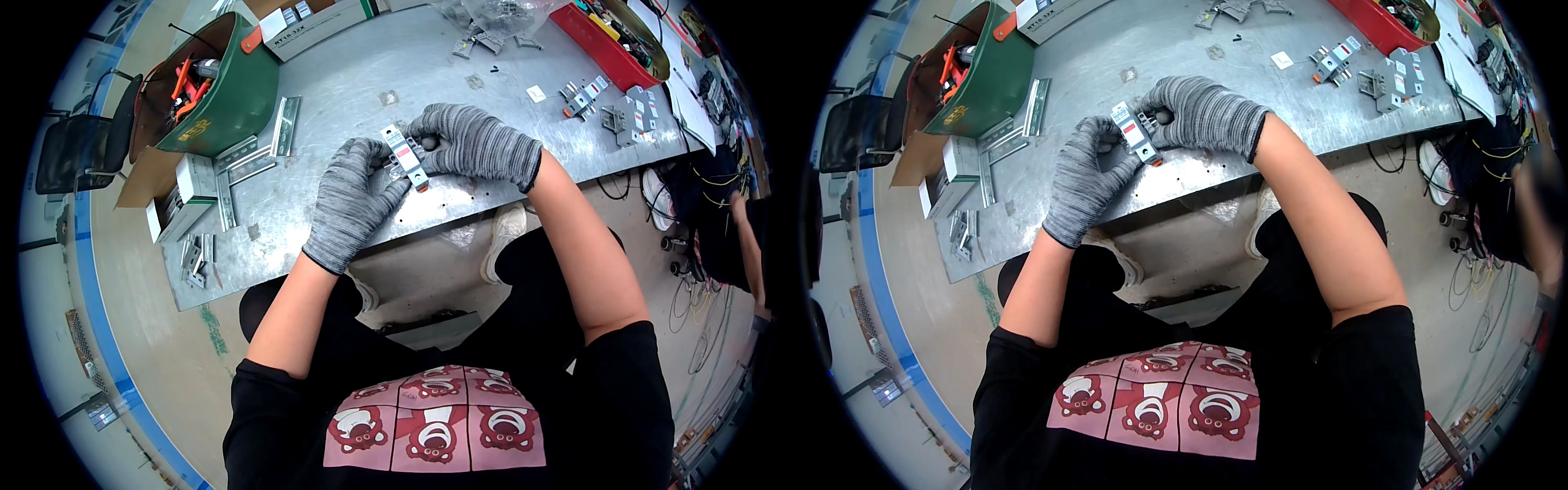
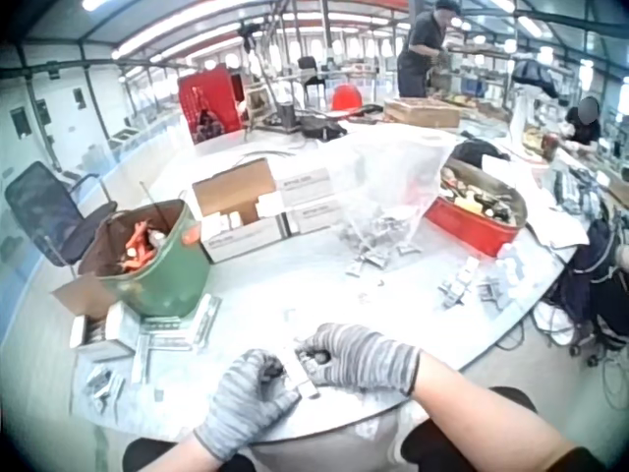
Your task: The person assembles small electrical components on a metal workbench. They use a screwdriver to tighten screws on white plastic housings, insert metal brackets, and handle various small parts and tools throughout the process.
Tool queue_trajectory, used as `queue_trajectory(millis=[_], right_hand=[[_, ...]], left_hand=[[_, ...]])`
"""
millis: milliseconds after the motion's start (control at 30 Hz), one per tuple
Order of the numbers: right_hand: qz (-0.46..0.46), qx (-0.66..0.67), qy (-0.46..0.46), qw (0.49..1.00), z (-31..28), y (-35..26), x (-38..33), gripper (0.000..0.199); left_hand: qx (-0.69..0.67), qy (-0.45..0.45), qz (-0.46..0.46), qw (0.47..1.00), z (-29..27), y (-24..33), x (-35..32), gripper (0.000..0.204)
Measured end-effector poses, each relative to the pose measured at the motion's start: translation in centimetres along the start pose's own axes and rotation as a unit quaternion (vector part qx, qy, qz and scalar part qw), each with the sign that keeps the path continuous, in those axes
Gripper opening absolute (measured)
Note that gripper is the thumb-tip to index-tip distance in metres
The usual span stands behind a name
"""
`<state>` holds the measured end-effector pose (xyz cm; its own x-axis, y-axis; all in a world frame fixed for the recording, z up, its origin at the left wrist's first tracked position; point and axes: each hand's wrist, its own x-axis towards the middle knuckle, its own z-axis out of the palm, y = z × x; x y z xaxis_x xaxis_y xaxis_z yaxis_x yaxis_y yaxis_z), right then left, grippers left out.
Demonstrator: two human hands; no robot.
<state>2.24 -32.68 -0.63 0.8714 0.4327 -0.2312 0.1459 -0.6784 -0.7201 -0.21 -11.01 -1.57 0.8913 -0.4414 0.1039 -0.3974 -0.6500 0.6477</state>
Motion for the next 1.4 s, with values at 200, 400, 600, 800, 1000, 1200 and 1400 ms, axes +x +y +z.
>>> queue_trajectory(millis=[200, 400, 600, 800, 1000, 1200, 1400], right_hand=[[-0.064, 0.022, 0.016, 0.998, 0.3, 0.2, -1.1, 0.040], [-0.070, -0.062, 0.076, 0.993, 1.8, -0.4, -1.6, 0.035], [0.022, 0.171, -0.031, 0.985, -0.5, -1.3, -2.8, 0.037], [-0.054, 0.047, -0.016, 0.997, -0.6, 0.8, -0.3, 0.041], [0.027, 0.071, -0.060, 0.995, -0.9, -1.8, -1.9, 0.046], [-0.026, 0.050, 0.060, 0.997, 0.8, 0.3, -1.0, 0.033], [-0.025, 0.104, 0.031, 0.994, 0.0, 0.9, -1.0, 0.028]], left_hand=[[0.002, 0.017, 0.004, 1.000, 0.1, 0.1, -0.3, 0.039], [-0.015, 0.026, -0.006, 1.000, 0.6, 0.1, -0.3, 0.039], [-0.010, 0.037, -0.012, 0.999, 0.6, 0.0, -0.8, 0.041], [-0.006, 0.043, -0.019, 0.999, 0.9, 0.0, -0.7, 0.043], [0.014, 0.047, -0.018, 0.999, 0.8, 0.1, -0.9, 0.044], [-0.076, 0.014, -0.065, 0.995, 0.4, -0.3, -0.7, 0.040], [-0.285, -0.026, -0.133, 0.949, -0.1, -1.4, -0.8, 0.042]])
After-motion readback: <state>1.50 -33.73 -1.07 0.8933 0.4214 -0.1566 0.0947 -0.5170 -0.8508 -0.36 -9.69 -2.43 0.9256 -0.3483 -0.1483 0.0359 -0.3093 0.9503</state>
